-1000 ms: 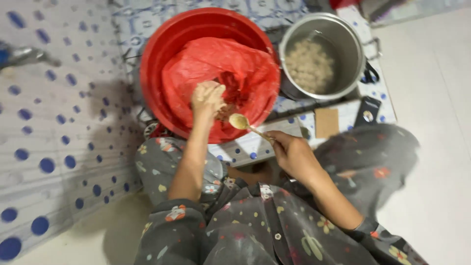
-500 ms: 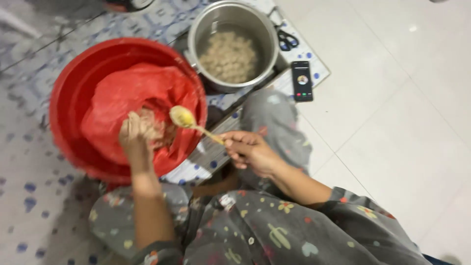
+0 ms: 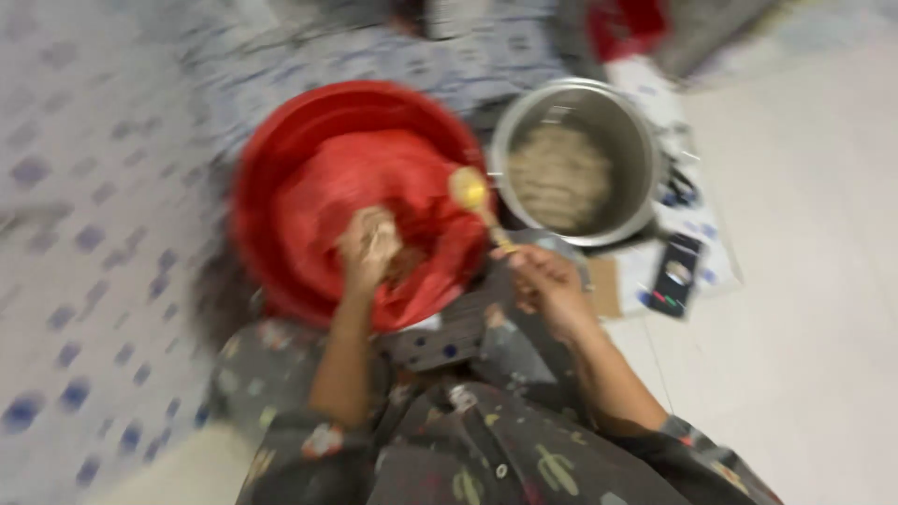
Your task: Forming meatballs from dough using a spoon and hands and placing them into a pot of water
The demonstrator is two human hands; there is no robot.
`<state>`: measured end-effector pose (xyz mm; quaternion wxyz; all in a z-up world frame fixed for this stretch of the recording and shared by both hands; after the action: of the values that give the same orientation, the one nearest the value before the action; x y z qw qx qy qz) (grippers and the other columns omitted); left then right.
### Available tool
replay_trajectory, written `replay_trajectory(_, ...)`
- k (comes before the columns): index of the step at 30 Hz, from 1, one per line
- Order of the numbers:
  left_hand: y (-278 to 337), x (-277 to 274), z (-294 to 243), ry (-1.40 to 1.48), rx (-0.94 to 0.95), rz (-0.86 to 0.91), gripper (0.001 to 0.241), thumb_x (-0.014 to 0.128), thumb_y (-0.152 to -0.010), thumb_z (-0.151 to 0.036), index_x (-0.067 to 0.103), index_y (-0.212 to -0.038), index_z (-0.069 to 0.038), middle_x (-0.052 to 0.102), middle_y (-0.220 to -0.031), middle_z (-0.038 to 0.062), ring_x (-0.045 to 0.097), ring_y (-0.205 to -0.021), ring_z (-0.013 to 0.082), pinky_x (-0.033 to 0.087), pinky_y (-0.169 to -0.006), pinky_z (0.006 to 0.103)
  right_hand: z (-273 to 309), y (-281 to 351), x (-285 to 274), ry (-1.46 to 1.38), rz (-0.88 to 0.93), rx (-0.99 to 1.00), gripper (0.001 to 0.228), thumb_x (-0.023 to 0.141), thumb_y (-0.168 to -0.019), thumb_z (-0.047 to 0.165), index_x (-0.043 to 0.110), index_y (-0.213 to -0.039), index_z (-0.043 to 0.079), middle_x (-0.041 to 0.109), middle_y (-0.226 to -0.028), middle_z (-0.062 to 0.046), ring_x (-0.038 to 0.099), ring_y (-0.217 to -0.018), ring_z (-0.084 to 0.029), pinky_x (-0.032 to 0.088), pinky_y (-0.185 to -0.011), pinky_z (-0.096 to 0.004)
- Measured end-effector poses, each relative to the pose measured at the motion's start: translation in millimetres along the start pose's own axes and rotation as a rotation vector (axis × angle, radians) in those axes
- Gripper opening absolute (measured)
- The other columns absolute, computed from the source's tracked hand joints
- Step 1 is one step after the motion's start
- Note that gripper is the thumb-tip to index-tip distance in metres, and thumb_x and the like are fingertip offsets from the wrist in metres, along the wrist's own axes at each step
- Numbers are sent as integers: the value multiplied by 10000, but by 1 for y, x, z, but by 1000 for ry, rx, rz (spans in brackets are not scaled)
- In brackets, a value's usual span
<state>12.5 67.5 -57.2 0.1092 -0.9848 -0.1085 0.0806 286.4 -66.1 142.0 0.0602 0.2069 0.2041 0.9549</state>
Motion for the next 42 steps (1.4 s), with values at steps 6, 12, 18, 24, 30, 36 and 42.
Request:
replay_trajectory(6,-22,-18,-84,446,-400,57,273,842,-879,-188,754,-1103,-60,695,-648,184,696,-488,223,544,-362,319,-1,-26,26,81,111,-33,212,577,-1028,119,655,-1179,-8,348,-584,-5,308,-395,-51,325,-342,-226)
replay_trajectory(12,-8,2,-73,473,-241,45,231,867,-769,28,710,-934,-11,728,-728,172,723,-600,191,593,-505,287,0,-30,32,154,138,-78,211,571,-1041,127,641,-1170,-25,329,-598,-3,281,-391,-43,334,-343,-234)
replay_trajectory(18,-6,-9,-114,697,-154,105,306,814,-790,123,549,-742,-24,665,-624,111,761,-726,218,629,-576,304,-6,-41,25,236,89,-126,230,531,-1058,133,648,-1194,-10,352,-603,-19,260,-389,-47,345,-360,-230)
replay_trajectory(24,-14,-10,-135,552,-318,128,157,802,-891,-117,737,-984,-9,618,-575,128,589,-458,125,450,-345,217,3,-34,50,362,49,-231,247,510,-1072,94,671,-1206,-36,469,-619,-97,407,-343,-96,383,-331,-248)
replay_trajectory(30,-16,-9,-124,481,-266,61,176,854,-734,32,737,-858,-13,710,-656,117,664,-538,116,543,-453,224,18,-37,63,756,47,-495,198,649,-1006,15,761,-1169,9,640,-604,-121,546,-472,-133,432,-434,-253)
replay_trajectory(36,-19,-12,-145,469,-291,35,339,903,-746,-61,586,-629,-87,762,-680,99,616,-481,39,463,-408,188,25,-39,65,702,33,-509,183,636,-1019,10,738,-1171,19,613,-585,-93,473,-433,-96,395,-431,-211)
replay_trajectory(42,-11,-6,-131,608,-341,116,183,746,-952,-170,676,-834,-50,663,-595,115,604,-451,96,447,-356,175,32,-32,70,780,45,-600,196,632,-1032,-19,731,-1201,-34,646,-644,-141,611,-600,-167,491,-585,-280)
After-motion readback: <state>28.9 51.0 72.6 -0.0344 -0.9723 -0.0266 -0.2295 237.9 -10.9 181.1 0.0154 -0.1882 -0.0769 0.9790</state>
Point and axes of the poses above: each hand's wrist, its own y-axis away from the middle knuckle, its own x-axis out of the palm, z = x × y, the point moved 4 cm from there along -y, towards the middle knuckle
